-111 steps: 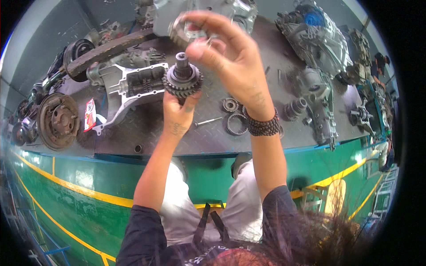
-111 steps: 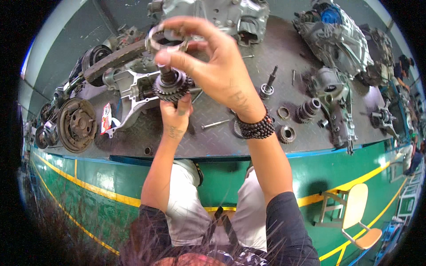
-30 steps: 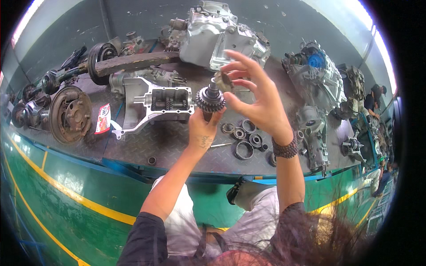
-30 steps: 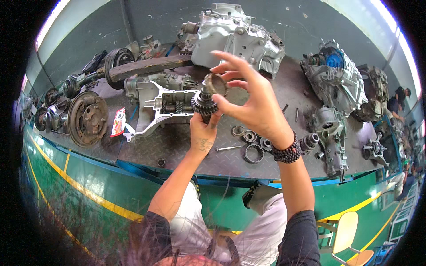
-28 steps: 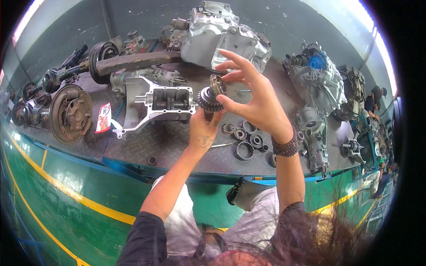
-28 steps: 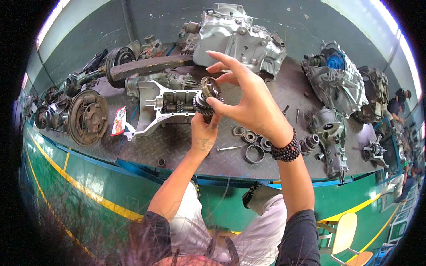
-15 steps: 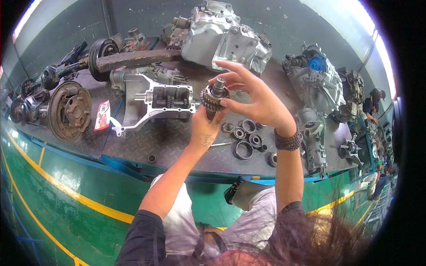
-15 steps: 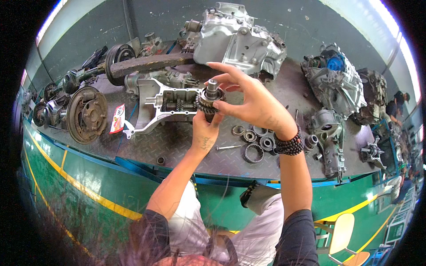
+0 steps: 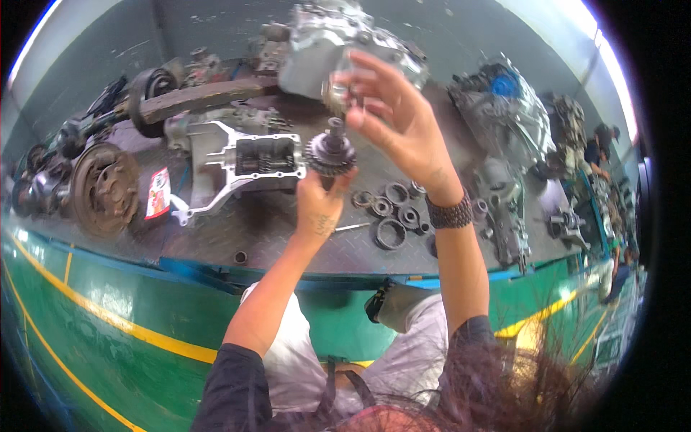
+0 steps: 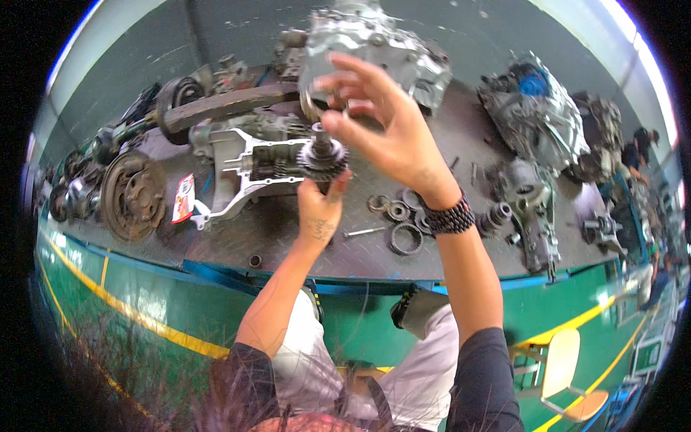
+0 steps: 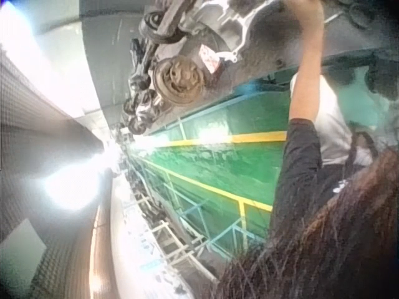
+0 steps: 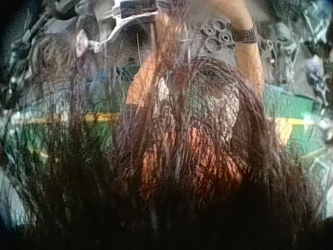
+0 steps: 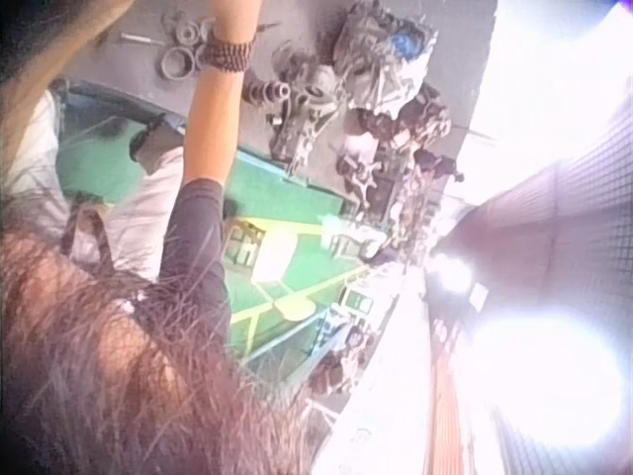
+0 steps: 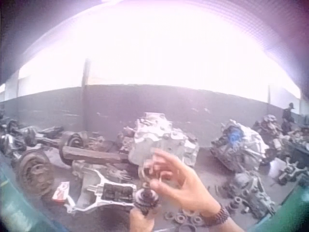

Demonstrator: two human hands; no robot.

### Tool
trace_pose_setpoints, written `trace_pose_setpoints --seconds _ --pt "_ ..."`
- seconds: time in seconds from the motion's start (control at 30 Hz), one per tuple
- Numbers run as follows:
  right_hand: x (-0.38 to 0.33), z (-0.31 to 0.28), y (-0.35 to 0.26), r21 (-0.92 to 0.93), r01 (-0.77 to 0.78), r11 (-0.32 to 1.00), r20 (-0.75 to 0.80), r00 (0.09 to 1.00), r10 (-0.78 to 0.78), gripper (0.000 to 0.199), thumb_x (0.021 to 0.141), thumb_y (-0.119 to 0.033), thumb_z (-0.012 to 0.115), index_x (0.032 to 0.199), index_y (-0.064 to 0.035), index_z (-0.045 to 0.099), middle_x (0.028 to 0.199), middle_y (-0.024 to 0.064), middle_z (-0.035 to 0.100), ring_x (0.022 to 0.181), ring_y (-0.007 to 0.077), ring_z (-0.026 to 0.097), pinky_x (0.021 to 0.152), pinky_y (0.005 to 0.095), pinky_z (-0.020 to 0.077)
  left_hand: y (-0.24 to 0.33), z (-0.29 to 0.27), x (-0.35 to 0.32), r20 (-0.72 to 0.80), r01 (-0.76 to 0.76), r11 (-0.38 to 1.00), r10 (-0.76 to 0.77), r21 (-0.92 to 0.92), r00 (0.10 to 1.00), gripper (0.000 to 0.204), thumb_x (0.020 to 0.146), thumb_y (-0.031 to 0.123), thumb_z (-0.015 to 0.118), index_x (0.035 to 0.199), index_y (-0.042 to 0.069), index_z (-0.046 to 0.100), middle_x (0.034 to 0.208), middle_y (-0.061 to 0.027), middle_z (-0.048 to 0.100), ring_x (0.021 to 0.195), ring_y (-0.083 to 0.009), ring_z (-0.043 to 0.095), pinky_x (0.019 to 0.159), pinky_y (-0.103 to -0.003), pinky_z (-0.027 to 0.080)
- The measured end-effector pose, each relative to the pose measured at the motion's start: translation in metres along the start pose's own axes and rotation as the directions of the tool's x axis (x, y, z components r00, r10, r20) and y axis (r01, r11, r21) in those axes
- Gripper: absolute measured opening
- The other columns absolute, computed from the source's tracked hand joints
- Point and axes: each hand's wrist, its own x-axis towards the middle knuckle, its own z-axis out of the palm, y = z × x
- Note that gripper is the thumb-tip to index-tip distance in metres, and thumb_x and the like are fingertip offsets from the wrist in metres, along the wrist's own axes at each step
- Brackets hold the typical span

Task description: The person assembles gear components onto a transmission shaft by hand, sliding multiple gears and bearings onto the shaft while sitting at a workbench.

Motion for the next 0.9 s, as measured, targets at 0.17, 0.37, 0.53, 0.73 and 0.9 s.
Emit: trace_pose_setpoints --seconds 0.17,0.37,0.53,0.73,0.9 --pt "-0.016 -0.037 -0.018 0.032 0.042 0.999 -0.364 0.931 -0.027 0.063 0.097 -0.017 0.065 0.151 -0.0034 0.036 0.137 0.0118 0.051 0.122 0.0165 0.052 0.1 0.0275 0.045 -0.001 -0.016 0.0 -0.052 0.146 0.989 -0.146 -0.013 0.988 0.035 0.09 0.032 0.076 0.096 -0.002 0.069 0.088 -0.0032 0.072 0.08 -0.0097 0.061 0.077 -0.028 0.048" --pt "-0.198 -0.116 0.057 -0.367 -0.596 0.714 -0.472 0.781 0.409 0.053 0.093 -0.024 0.071 0.139 -0.004 0.051 0.126 0.0113 0.063 0.104 0.0135 0.061 0.089 0.0294 0.0503 -0.017 -0.006 0.004 -0.092 -0.044 0.997 0.038 -0.069 0.995 0.028 0.094 0.029 0.072 0.094 0.001 0.068 0.069 0.0036 0.058 0.049 -0.0041 0.043 0.044 -0.023 0.033" --pt "-0.261 -0.102 0.065 -0.759 -0.509 0.406 -0.38 0.853 0.358 0.045 0.088 -0.022 0.072 0.126 -0.0035 0.06 0.121 0.015 0.061 0.106 0.0349 0.059 0.092 0.0408 0.0486 -0.02 -0.008 0.005 -0.053 0.023 0.997 -0.027 -0.071 0.998 0.027 0.096 0.03 0.069 0.096 0.003 0.067 0.063 0.0052 0.048 0.049 -0.0034 0.038 0.044 -0.022 0.032" --pt "-0.266 -0.107 0.116 -0.826 -0.503 0.256 -0.39 0.836 0.385 0.041 0.089 -0.018 0.068 0.127 -0.0071 0.058 0.126 0.0128 0.061 0.116 0.0342 0.055 0.098 0.0447 0.0443 -0.007 -0.005 0.001 -0.003 0.078 0.982 -0.079 -0.174 0.997 0.03 0.097 0.033 0.067 0.097 0.003 0.066 0.062 0.0067 0.043 0.05 -0.0024 0.036 0.044 -0.022 0.028" --pt "-0.241 -0.114 0.089 -0.859 -0.45 0.244 -0.455 0.89 0.039 0.036 0.089 -0.017 0.067 0.123 -0.0084 0.062 0.129 0.0134 0.06 0.118 0.0345 0.057 0.099 0.0446 0.0446 -0.006 -0.008 0.001 -0.01 0.108 0.981 -0.111 -0.16 0.994 0.033 0.098 0.036 0.065 0.096 0.003 0.065 0.06 0.0075 0.039 0.048 -0.0023 0.031 0.044 -0.022 0.025"
